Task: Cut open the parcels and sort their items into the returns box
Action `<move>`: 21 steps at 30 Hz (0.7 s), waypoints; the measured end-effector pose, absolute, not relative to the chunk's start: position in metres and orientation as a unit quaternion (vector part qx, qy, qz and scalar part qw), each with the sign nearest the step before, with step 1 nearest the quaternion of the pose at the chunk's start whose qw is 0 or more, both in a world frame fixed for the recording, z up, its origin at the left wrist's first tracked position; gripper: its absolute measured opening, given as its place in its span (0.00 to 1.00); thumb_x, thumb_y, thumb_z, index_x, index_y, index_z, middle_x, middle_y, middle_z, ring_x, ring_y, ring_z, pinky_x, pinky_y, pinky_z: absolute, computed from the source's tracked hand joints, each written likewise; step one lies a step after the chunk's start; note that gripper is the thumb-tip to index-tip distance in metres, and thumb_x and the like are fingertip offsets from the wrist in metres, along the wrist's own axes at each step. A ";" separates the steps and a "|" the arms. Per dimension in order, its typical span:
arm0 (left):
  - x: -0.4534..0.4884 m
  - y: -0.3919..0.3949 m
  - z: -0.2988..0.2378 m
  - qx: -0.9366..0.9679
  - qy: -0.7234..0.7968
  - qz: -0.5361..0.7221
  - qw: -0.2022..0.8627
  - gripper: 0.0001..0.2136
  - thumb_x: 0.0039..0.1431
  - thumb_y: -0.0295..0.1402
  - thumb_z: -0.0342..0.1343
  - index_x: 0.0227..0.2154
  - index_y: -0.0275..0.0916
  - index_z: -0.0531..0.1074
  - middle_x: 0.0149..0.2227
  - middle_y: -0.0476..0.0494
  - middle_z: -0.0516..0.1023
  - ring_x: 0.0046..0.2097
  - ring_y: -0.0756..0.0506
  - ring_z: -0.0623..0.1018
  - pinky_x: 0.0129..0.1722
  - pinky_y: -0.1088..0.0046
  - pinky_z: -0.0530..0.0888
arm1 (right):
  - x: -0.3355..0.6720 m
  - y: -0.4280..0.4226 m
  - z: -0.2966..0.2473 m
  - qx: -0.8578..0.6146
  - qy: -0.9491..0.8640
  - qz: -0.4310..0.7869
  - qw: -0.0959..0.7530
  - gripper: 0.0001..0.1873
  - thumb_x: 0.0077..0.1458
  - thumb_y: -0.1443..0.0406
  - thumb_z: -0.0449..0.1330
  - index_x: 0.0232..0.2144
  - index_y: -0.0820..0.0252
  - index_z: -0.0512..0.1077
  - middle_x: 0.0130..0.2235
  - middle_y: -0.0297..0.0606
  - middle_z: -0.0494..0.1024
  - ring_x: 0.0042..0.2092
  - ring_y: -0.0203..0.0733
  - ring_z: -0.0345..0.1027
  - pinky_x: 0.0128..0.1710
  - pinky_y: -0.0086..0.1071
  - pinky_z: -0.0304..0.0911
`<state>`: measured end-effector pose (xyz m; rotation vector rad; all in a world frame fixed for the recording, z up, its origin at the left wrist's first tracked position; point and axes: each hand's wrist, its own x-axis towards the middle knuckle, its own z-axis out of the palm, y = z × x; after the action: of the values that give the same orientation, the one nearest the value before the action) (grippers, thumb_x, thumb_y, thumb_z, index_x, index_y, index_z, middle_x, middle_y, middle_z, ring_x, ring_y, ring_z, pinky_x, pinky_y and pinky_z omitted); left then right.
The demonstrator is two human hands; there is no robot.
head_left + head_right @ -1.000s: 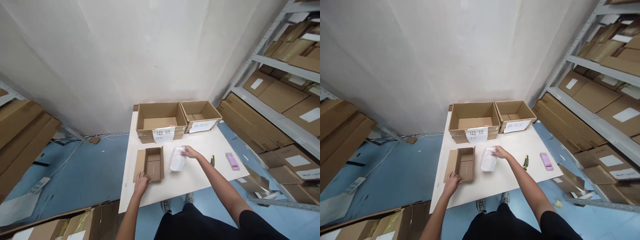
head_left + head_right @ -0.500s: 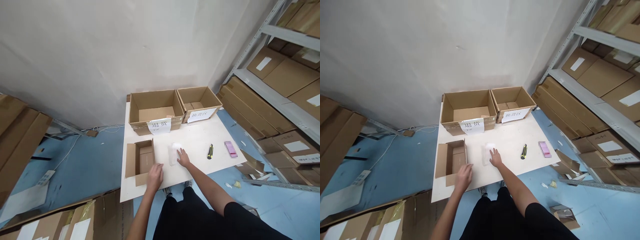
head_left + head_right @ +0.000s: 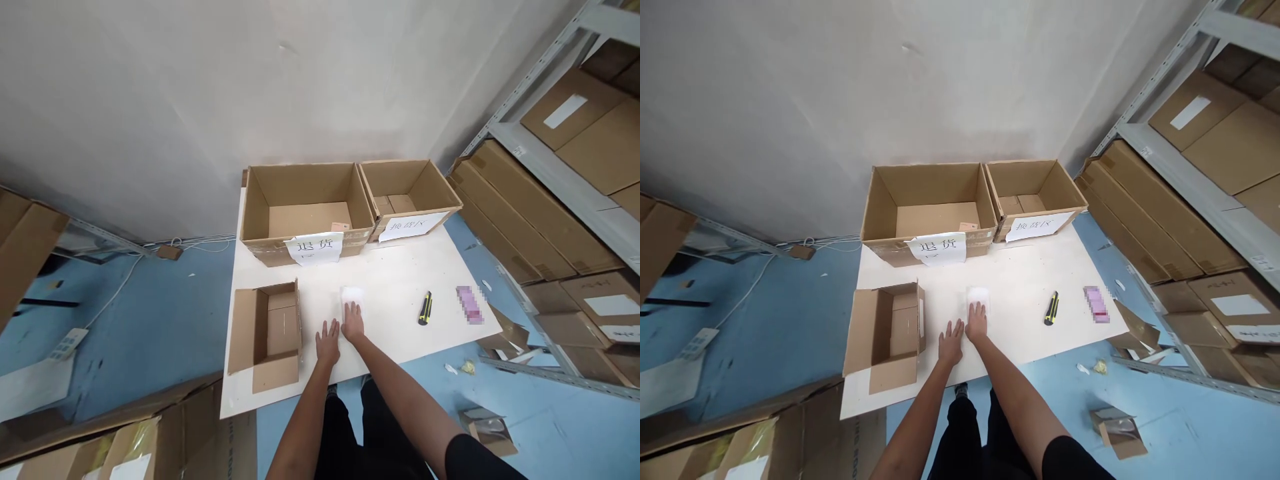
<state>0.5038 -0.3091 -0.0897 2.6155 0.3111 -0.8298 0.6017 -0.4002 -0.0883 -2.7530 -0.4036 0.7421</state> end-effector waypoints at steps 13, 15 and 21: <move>0.508 -0.305 -0.087 0.925 0.134 -0.308 0.178 0.44 0.57 0.33 0.54 0.75 0.49 0.43 0.77 0.48 0.38 0.76 0.29 0.39 0.70 0.43 0.53 | 0.633 -0.450 -0.032 -0.923 -0.155 0.101 0.339 0.13 0.65 0.65 0.51 0.38 0.55 0.77 0.57 0.45 0.76 0.61 0.48 0.67 0.62 0.41 0.62; 0.508 -0.308 -0.084 0.925 0.131 -0.310 0.178 0.43 0.57 0.32 0.54 0.75 0.46 0.43 0.77 0.46 0.39 0.76 0.29 0.39 0.70 0.45 0.53 | 0.627 -0.448 -0.032 -0.930 -0.135 0.121 0.318 0.13 0.65 0.65 0.52 0.39 0.56 0.77 0.53 0.45 0.77 0.57 0.48 0.69 0.60 0.40 0.63; 0.490 -0.324 -0.095 0.930 0.110 -0.309 0.169 0.45 0.55 0.27 0.52 0.75 0.43 0.40 0.77 0.44 0.40 0.76 0.31 0.38 0.71 0.45 0.53 | 0.591 -0.402 -0.073 -0.961 -0.077 0.198 0.178 0.20 0.58 0.64 0.62 0.54 0.57 0.73 0.67 0.52 0.63 0.69 0.60 0.53 0.63 0.49 0.59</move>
<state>0.4901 -0.3236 -0.0954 2.6422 0.3140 -0.8771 0.5913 -0.4024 -0.0728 -2.7186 -0.2187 0.5615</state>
